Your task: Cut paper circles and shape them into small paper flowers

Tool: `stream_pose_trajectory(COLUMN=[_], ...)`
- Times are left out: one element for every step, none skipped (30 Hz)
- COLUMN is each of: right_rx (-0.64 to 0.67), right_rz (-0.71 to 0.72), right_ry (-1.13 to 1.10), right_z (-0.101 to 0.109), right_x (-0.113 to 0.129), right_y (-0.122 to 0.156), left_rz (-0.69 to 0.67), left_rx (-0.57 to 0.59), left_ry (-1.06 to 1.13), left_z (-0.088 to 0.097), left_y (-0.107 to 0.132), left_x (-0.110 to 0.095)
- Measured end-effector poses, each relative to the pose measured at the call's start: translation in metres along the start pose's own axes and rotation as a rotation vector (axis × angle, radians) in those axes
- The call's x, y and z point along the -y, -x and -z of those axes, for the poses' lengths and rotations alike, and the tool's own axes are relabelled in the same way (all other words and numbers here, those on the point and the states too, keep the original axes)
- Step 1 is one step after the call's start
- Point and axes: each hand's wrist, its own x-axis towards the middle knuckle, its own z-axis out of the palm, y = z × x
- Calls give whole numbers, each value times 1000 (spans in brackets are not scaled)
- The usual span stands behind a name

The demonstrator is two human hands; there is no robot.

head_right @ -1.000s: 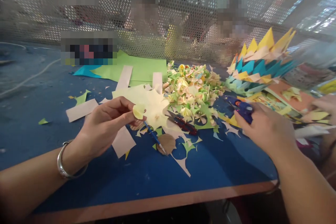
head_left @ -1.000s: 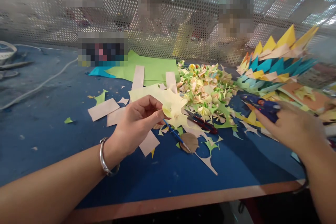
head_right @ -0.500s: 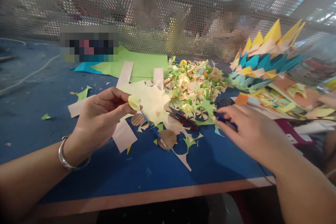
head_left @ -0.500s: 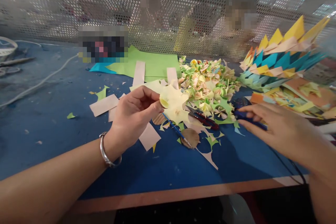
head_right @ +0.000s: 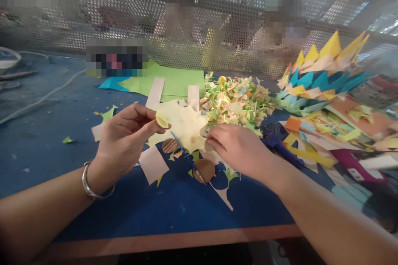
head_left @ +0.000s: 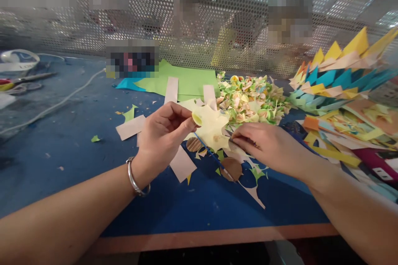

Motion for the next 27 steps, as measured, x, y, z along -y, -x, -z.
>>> stream_pose_trajectory(right_rx=[10, 21, 30, 34, 31, 16, -5, -30, -52, -71, -88, -100, -113, -124, -132, -136, -132, -124, -113, -98, -83, -67, -54, -43, -32, -19, -7], right_rz=[-43, -87, -126, -158, -178, -184, -175, -156, -126, -88, -44, 3, 51, 95, 135, 165, 185, 196, 201, 202, 202, 199, 195, 191, 185, 178, 170], right_ry=[-25, -50, -76, -103, -134, -163, -189, -211, -224, -224, -212, -193, -172, -153, -138, -126, -118, -109, -101, -96, -95, -97, -100, -102, -105, -110, -118], right_z=[0, -1, -1, -2, -3, -5, -7, -9, -11, -12, -14, -16, -18, -19, -21, -22, -23, -24, -24, -25, -26, -26, -26, -27, -27, -27, -27], right_x=[-1, -2, -3, -3, -4, -4, -4, -4, -4, -3, -3, -2, -1, 0, 0, 1, 1, 2, 2, 1, 1, 1, 0, 0, -1, -1, -1], right_y=[-3, -6, -9, -11, -12, -13, -14, -14, -15, -15, -16, -17, -18, -20, -21, -23, -24, -26, -27, -29, -30, -31, -32, -33, -34, -34, -35], left_rz=[-2, 1, 6, 10, 16, 20, 27, 35, 43, 51, 60, 70, 79, 85, 91, 95, 97, 97, 99, 102, 105, 108, 112, 115, 116, 117, 118], left_rx=[0, 2, 5, 9, 14, 20, 26, 33, 41, 49, 56, 63, 66, 69, 71, 74, 78, 83, 89, 95, 101, 107, 114, 120, 124, 128, 129], left_ry=[-8, -13, -13, -11, -8, -6, -7, -10, -12, -15, -18, -21, -25, -30, -36, -41, -44, -45, -45, -43, -43, -43, -46, -51, -57, -64, -71], left_z=[0, 0, 0, 0, 0, 1, 1, 0, 0, 0, 0, 0, -1, -1, -1, -1, 0, 0, -1, -1, -1, -1, -1, -2, -2, -2, -2], left_y=[0, 0, 0, 0, 0, -1, -1, -1, -2, -2, -2, -2, -3, -3, -3, -2, -2, -2, -2, -1, -1, -1, -1, -1, -1, -1, -1], left_x=[0, 0, 0, 1, 1, 2, 3, 4, 5, 6, 6, 7, 8, 9, 9, 10, 10, 10, 10, 10, 9, 9, 9, 9, 9, 9, 9])
